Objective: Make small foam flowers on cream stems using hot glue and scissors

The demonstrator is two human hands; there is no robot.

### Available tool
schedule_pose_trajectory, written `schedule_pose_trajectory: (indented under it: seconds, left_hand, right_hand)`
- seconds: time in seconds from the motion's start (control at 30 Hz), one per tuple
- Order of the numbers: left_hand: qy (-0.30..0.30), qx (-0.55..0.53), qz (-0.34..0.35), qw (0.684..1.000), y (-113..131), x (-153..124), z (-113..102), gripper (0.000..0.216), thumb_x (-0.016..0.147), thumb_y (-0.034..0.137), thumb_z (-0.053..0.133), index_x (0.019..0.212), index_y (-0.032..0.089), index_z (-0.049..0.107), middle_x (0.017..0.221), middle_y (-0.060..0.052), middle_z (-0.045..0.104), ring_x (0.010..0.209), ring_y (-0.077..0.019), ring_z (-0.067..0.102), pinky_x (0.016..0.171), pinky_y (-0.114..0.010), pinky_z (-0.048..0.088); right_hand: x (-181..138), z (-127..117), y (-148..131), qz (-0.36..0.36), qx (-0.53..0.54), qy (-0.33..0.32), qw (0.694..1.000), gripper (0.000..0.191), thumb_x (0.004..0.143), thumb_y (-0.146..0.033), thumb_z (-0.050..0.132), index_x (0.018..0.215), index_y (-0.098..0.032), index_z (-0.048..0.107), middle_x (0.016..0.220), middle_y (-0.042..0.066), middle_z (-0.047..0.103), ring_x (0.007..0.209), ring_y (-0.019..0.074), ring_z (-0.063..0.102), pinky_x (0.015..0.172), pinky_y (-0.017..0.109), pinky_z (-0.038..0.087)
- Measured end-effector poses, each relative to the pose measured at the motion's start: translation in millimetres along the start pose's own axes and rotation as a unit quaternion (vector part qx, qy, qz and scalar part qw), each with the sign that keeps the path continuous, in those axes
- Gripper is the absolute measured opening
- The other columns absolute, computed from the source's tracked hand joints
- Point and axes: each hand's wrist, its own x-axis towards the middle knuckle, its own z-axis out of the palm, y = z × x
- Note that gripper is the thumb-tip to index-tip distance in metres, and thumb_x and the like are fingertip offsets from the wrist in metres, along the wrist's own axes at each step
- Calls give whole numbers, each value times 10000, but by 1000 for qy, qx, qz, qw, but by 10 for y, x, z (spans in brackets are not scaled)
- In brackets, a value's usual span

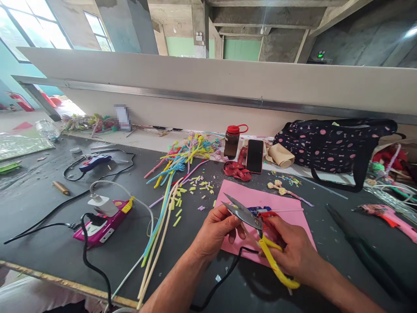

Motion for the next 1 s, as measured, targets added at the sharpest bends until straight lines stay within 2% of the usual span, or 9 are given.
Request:
schedule_pose_trajectory:
  seconds: [0.3, 0.57, 0.8, 0.9, 1.0]
  left_hand:
    - [-2, 5, 9, 1000, 16, -1, -8, 235, 663, 325, 731, 703, 135, 598, 559, -29, 633, 448, -98, 555, 376, -158, 334]
    - [-12, 10, 11, 1000, 12, 5, -25, 194, 711, 299, 695, 708, 139, 586, 550, -20, 630, 441, -85, 552, 383, -150, 338]
    - [-7, 3, -1, 1000, 33, 2, -4, 200, 702, 306, 702, 692, 139, 592, 530, -10, 621, 425, -77, 541, 375, -147, 331]
    - [-7, 1, 0, 1000, 50, -3, 4, 191, 704, 306, 699, 720, 135, 615, 551, -6, 622, 442, -73, 547, 378, -143, 335]
    - [-17, -1, 7, 1000, 64, -10, 5, 172, 730, 291, 675, 749, 124, 637, 702, -35, 666, 475, -61, 559, 384, -139, 345]
  right_hand:
    - [-6, 15, 50, -18, -9, 17, 1000, 313, 775, -315, 563, 1060, -193, 520, 774, 4, 630, 608, 146, 554, 553, 248, 399]
    - [0, 25, 85, -34, -22, 25, 999, 324, 789, -316, 551, 1087, -196, 509, 805, 17, 632, 652, 158, 576, 587, 264, 416]
    - [-7, 44, 120, -53, -41, 45, 997, 217, 806, -309, 527, 985, -189, 544, 767, 30, 642, 633, 158, 586, 582, 262, 419]
    - [-6, 24, 89, -35, -16, 45, 998, 217, 803, -317, 518, 977, -189, 541, 764, 25, 636, 635, 159, 577, 584, 262, 423]
    - [-3, -8, 55, 7, 44, 19, 999, 271, 806, -342, 515, 1031, -191, 513, 760, 7, 610, 621, 152, 546, 560, 250, 421]
